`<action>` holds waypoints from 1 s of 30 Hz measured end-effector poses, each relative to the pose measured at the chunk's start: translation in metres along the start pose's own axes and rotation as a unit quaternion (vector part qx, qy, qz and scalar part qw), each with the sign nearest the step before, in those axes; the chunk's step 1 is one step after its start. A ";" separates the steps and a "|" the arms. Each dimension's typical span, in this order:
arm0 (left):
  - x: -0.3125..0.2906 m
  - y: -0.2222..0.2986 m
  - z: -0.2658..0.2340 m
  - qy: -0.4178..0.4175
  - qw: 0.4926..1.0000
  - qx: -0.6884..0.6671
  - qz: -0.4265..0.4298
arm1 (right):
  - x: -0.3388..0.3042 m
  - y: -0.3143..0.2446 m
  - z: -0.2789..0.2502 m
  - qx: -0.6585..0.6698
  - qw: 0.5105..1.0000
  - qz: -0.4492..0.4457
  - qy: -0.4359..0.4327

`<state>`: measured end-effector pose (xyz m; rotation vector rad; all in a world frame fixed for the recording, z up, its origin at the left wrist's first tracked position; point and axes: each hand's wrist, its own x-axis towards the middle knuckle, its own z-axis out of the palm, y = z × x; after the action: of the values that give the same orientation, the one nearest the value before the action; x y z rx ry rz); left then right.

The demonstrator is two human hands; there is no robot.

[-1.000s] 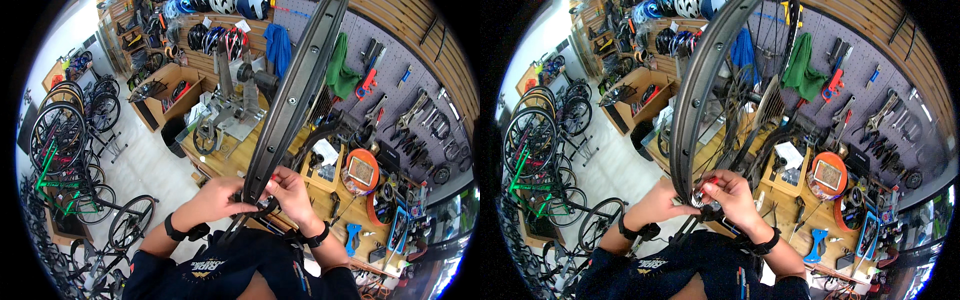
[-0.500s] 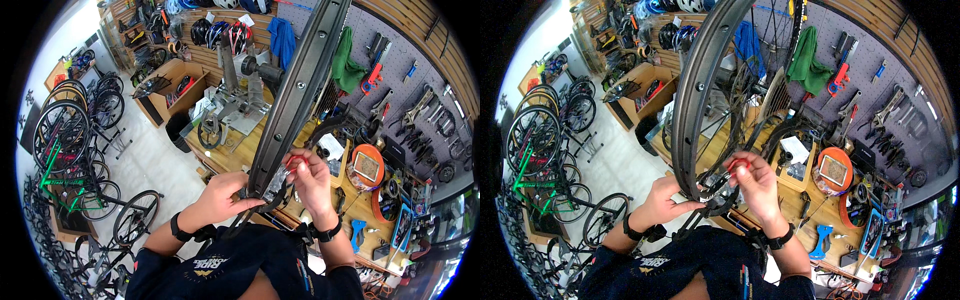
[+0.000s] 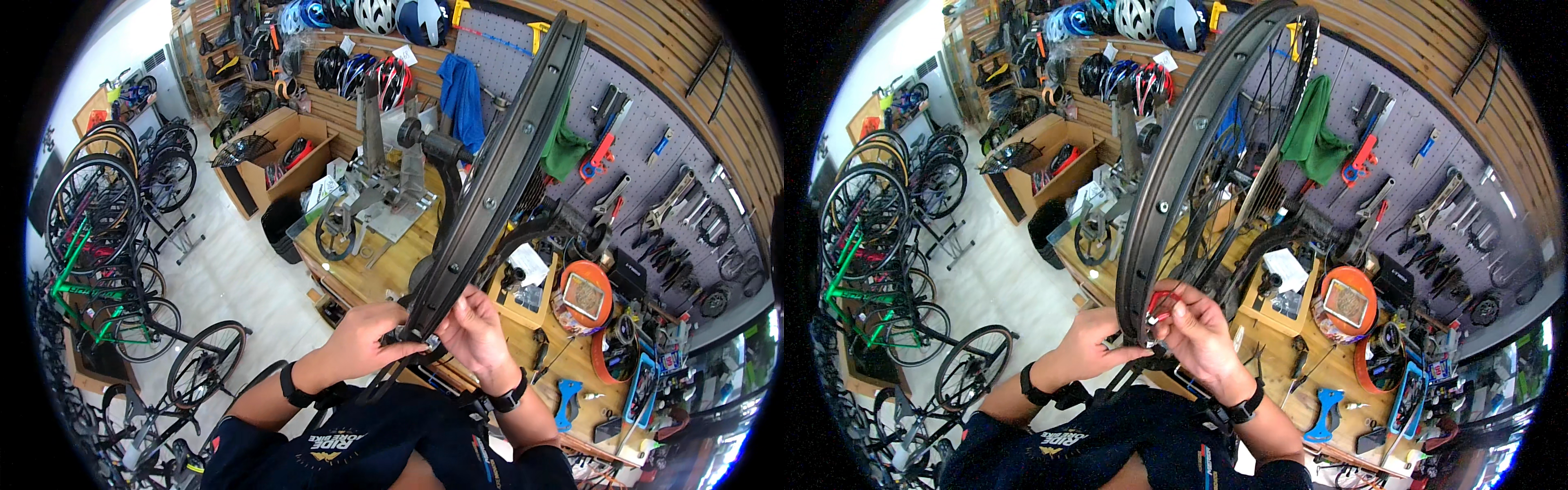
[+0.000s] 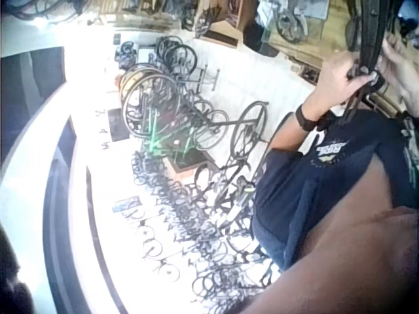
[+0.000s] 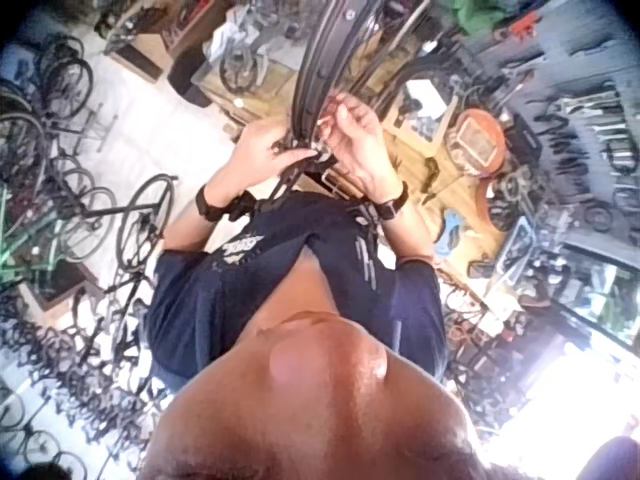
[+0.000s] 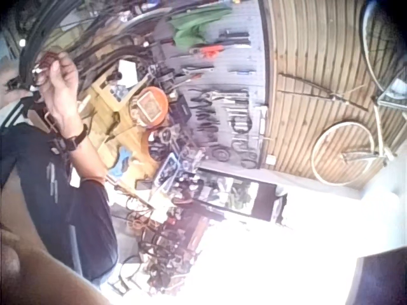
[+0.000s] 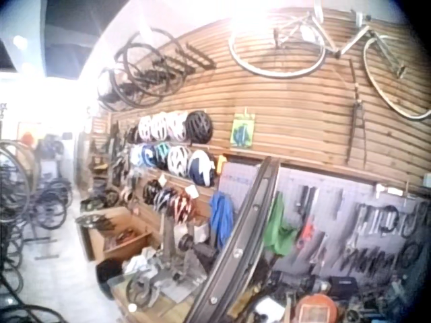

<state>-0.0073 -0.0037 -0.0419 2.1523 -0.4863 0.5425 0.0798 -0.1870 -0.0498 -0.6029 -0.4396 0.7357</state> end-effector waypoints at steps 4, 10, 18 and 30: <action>-0.003 -0.003 0.000 -0.017 1.000 0.001 -0.017 | 0.003 0.002 0.004 -0.012 1.000 0.009 0.012; 0.001 -0.004 0.000 -0.035 0.999 -0.013 -0.010 | 0.004 0.001 -0.018 -0.044 0.997 0.067 -0.011; -0.004 -0.015 0.005 -0.048 0.997 -0.038 -0.043 | 0.002 0.010 -0.028 -0.057 0.997 0.041 -0.038; -0.002 -0.016 0.009 -0.034 0.998 -0.049 -0.037 | 0.004 0.014 -0.038 -0.004 0.995 0.053 -0.085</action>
<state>0.0013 -0.0013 -0.0578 2.0918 -0.4594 0.3969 0.0969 -0.1893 -0.0868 -0.5758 -0.5708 0.8918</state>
